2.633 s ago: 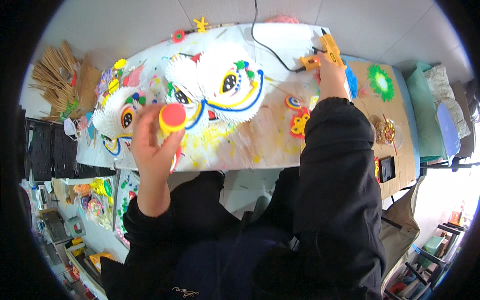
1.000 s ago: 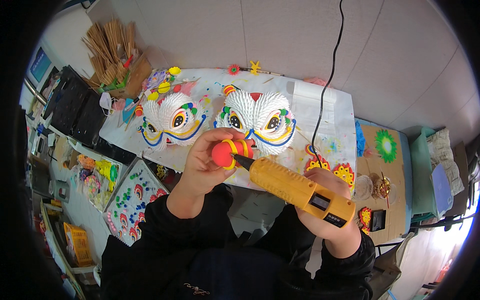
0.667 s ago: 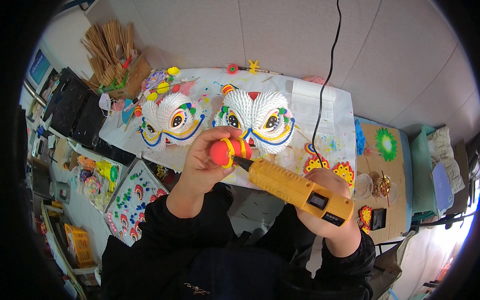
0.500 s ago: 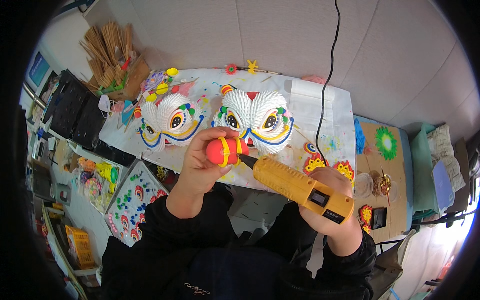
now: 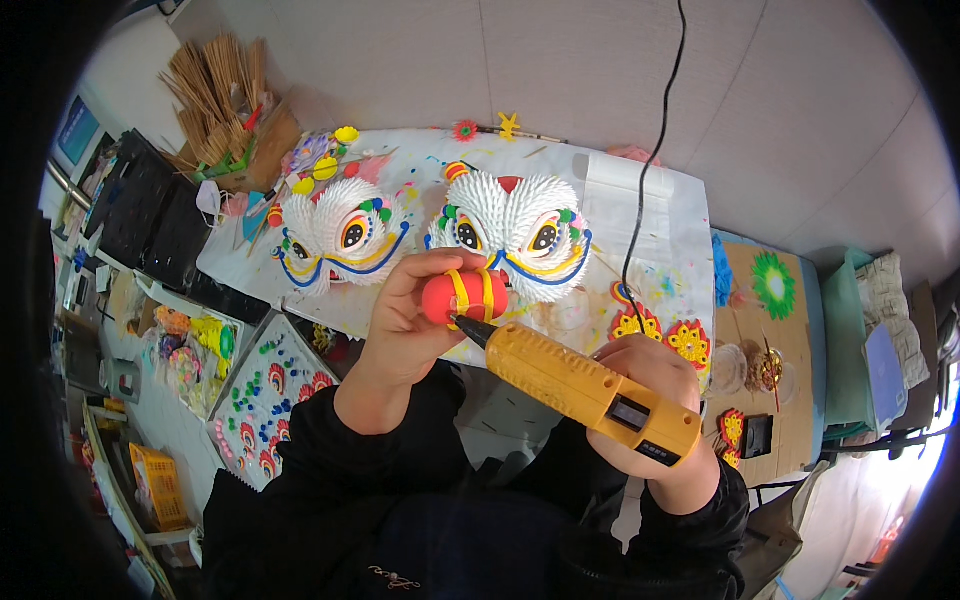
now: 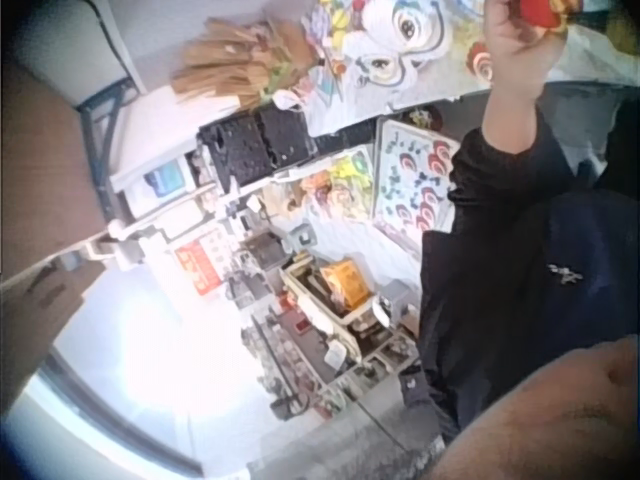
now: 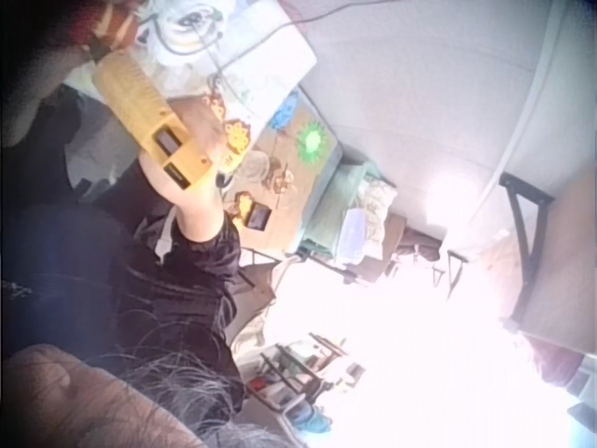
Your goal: The person assembles decorative lion dance masks by applying hot glue to small colored foam pieces and attaching them to the mask's nose and forehead areas. They repeatedly pick up pieces, apply glue, and press them into place on two white masks with colorful painted details.
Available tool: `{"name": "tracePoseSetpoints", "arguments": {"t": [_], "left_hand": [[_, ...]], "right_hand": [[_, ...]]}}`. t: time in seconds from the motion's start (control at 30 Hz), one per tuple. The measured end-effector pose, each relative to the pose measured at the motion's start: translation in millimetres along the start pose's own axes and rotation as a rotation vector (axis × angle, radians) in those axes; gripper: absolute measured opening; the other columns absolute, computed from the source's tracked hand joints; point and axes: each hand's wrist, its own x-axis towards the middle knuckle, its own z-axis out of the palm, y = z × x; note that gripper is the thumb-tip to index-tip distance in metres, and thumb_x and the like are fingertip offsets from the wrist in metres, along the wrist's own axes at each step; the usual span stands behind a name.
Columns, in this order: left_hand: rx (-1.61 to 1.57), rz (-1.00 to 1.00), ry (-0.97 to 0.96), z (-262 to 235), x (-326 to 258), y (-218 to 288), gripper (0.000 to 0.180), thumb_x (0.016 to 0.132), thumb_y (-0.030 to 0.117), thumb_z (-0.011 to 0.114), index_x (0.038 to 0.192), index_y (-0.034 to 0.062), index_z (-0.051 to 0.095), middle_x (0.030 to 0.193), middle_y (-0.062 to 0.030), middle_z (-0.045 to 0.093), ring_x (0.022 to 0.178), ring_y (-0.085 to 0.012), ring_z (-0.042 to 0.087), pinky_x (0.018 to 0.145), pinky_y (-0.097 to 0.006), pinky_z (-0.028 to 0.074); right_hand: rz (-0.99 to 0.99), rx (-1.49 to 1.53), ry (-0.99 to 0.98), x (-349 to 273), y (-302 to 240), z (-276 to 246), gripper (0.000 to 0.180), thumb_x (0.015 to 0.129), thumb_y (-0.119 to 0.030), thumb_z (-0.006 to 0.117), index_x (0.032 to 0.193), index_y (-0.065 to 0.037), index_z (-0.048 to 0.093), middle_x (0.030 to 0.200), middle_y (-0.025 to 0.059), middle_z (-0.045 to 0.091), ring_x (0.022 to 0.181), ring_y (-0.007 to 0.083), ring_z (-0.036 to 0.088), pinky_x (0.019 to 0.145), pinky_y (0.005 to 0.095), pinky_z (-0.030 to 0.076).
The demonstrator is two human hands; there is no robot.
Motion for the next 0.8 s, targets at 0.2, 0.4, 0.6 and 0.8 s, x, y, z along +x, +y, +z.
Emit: {"name": "tracePoseSetpoints", "arguments": {"t": [0.2, 0.4, 0.6, 0.8], "left_hand": [[-0.010, -0.005, 0.008, -2.2, -1.4, -1.1, 0.066, 0.068, -0.021, 0.062, 0.127, 0.0045, 0.050, 0.133, -0.0165, 0.053, 0.127, -0.0280, 0.052, 0.104, -0.042, 0.046], [-0.067, -0.004, 0.015, -2.3, -2.7, -1.9, 0.063, 0.071, -0.020, 0.064, 0.128, 0.0044, 0.050, 0.133, -0.0167, 0.053, 0.126, -0.0280, 0.053, 0.104, -0.043, 0.046], [-0.111, -0.048, 0.031, -2.4, -2.6, -0.6, 0.064, 0.071, -0.018, 0.066, 0.129, 0.0045, 0.050, 0.132, -0.0174, 0.054, 0.125, -0.0280, 0.053, 0.104, -0.044, 0.046], [-0.093, -0.059, 0.070, -3.4, -3.4, 0.0, 0.065, 0.070, -0.018, 0.066, 0.129, 0.0040, 0.050, 0.132, -0.0177, 0.054, 0.124, -0.0278, 0.054, 0.104, -0.044, 0.047]], "right_hand": [[0.008, -0.025, 0.000, -0.6, 3.3, 3.1, 0.021, 0.055, -0.005, 0.066, 0.074, 0.000, 0.059, 0.071, 0.0143, 0.061, 0.067, 0.0336, 0.063, 0.062, 0.0375, 0.051], [0.039, -0.116, 0.029, -6.7, 7.9, 1.1, 0.022, 0.052, -0.005, 0.065, 0.073, 0.000, 0.059, 0.071, 0.0141, 0.061, 0.066, 0.0341, 0.061, 0.062, 0.0383, 0.049], [0.030, -0.163, 0.046, -9.2, 12.2, -3.2, 0.022, 0.052, -0.005, 0.065, 0.073, 0.000, 0.059, 0.072, 0.0138, 0.062, 0.066, 0.0342, 0.061, 0.063, 0.0386, 0.048], [0.097, -0.066, 0.100, -6.0, 2.6, -5.5, 0.020, 0.058, 0.003, 0.066, 0.077, 0.001, 0.061, 0.074, 0.0145, 0.062, 0.072, 0.0337, 0.064, 0.065, 0.0366, 0.053]]}}
